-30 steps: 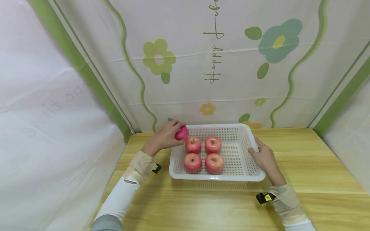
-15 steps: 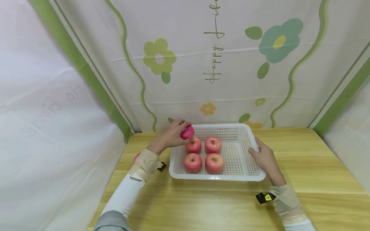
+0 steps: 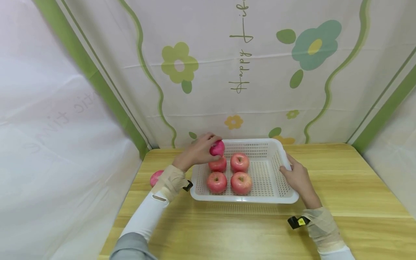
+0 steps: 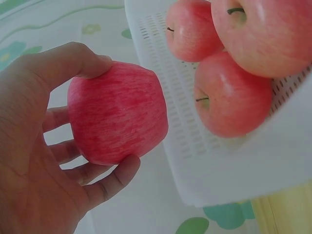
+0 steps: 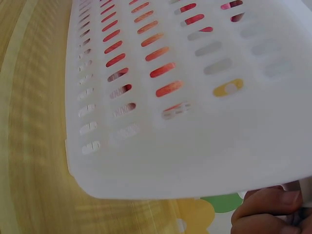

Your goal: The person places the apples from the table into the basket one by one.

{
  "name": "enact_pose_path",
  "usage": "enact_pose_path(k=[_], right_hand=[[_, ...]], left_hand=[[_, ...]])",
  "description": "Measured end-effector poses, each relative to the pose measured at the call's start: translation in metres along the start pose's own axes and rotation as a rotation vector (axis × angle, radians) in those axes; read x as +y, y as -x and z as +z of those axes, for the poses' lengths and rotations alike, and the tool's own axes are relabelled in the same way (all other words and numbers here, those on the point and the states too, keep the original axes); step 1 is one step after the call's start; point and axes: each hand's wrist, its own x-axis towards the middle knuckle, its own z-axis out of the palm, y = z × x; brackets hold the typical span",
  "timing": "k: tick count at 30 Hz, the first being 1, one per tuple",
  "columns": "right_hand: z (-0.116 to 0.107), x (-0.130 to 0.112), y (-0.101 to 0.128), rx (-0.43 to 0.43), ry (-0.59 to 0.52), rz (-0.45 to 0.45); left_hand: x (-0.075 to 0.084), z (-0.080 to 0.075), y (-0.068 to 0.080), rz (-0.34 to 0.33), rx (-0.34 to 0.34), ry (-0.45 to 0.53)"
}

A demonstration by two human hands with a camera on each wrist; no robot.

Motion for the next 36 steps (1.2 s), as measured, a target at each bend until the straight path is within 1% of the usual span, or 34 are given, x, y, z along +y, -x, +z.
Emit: enact_pose_path(k=[5,10,19,24,28,36], right_hand=[[0.0,0.001,-0.001,-0.009,0.001,0.011],[-0.001,0.0,-0.001,-0.011,0.01,0.017],[-0.001,0.0,0.0,-0.011,0.008,0.015],[-0.001,0.0,-0.001,-0.007,0.01,0.01],[-0.001,0.001,-0.001,-0.005,0.01,0.006],[-0.001,0.001,-0.001,-0.008,0.008,0.008]], left_hand=[[0.005,0.001,-0.006,-0.009,-0.021,0.052],[0.01,0.003,-0.012,-0.006,-0.028,0.096],[0.019,0.007,-0.023,0.018,-0.036,0.091],[0.025,0.01,-0.03,0.013,-0.04,0.055],[0.029,0.012,-0.036,0.018,-0.046,0.06],[0.034,0.023,-0.046,0.07,-0.038,0.053]])
